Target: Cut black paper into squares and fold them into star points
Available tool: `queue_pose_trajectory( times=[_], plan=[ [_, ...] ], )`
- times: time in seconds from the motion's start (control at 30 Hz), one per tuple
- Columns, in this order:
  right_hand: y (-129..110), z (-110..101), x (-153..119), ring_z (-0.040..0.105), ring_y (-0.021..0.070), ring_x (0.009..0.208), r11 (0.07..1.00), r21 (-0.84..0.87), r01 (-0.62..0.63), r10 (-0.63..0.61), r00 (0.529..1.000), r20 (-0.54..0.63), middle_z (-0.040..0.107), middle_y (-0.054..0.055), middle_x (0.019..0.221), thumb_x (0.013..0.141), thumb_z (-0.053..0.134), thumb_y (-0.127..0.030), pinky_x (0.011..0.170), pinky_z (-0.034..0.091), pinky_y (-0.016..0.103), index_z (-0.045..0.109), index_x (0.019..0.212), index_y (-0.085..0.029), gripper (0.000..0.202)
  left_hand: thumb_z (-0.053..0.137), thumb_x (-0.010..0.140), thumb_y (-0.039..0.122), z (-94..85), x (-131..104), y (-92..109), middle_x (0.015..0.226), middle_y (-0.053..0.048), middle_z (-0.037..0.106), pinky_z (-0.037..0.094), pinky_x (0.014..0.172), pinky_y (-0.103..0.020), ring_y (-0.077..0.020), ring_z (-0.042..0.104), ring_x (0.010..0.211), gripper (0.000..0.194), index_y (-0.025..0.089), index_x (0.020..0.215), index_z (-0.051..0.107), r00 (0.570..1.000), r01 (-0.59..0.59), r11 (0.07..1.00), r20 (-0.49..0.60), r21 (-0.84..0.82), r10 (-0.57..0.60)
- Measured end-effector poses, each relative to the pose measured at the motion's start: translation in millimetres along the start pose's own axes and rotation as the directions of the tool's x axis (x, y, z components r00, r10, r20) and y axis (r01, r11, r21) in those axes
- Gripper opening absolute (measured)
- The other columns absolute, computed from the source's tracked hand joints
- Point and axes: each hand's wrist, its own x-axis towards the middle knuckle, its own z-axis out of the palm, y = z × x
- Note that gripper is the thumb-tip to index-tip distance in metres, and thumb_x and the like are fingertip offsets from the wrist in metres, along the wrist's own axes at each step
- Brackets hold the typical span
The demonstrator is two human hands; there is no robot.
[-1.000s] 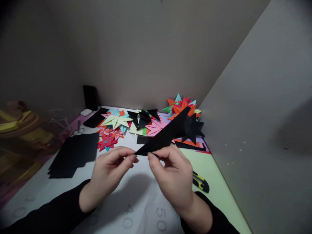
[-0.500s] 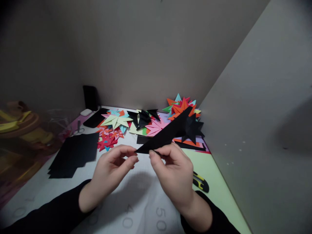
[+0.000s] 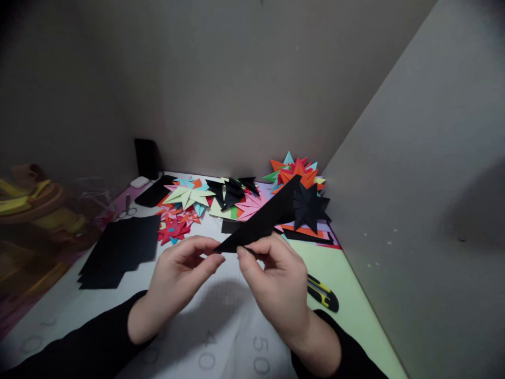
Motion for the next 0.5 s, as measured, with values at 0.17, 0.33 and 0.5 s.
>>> queue_pose_trajectory(
  times=[0.17, 0.33, 0.5],
  plan=[
    [-0.2, 0.7, -0.5, 0.058, 0.0127, 0.056, 0.999, 0.027, -0.017, 0.016, 1.0, 0.022, 0.06, -0.002, 0.062, 0.077, 0.066, -0.021, 0.051, 0.046, 0.025, 0.059, 0.069, -0.021, 0.01, 0.064, 0.08, 0.025, -0.6, 0.2, -0.3, 0.074, -0.002, 0.069, 0.052, 0.056, -0.022, -0.0131, 0.065, 0.064, 0.007, 0.019, 0.082, 0.068, 1.0, 0.018, 1.0, 0.006, -0.008, -0.018],
    [0.2, 0.6, -0.1, 0.059, 0.013, 0.058, 0.998, 0.056, -0.029, 0.028, 0.999, 0.032, 0.061, -0.002, 0.063, 0.079, 0.064, -0.021, 0.052, 0.047, 0.024, 0.06, 0.071, -0.02, 0.009, 0.062, 0.082, 0.024, -0.9, 0.2, -0.8, 0.073, -0.001, 0.069, 0.052, 0.055, -0.021, -0.012, 0.064, 0.063, 0.007, 0.019, 0.082, 0.067, 1.0, -0.018, 1.0, -0.003, 0.009, 0.018],
    [-1.6, 0.0, -0.5, 0.058, 0.0123, 0.056, 0.998, 0.051, -0.032, 0.031, 0.999, 0.018, 0.061, -0.003, 0.061, 0.079, 0.064, -0.021, 0.052, 0.046, 0.024, 0.059, 0.069, -0.02, 0.011, 0.066, 0.079, 0.016, -0.6, -1.8, -2.1, 0.089, -0.001, 0.065, 0.053, 0.06, -0.019, -0.0105, 0.063, 0.074, 0.016, 0.021, 0.094, 0.062, 0.987, -0.153, 0.987, -0.042, 0.05, 0.155]
  ],
)
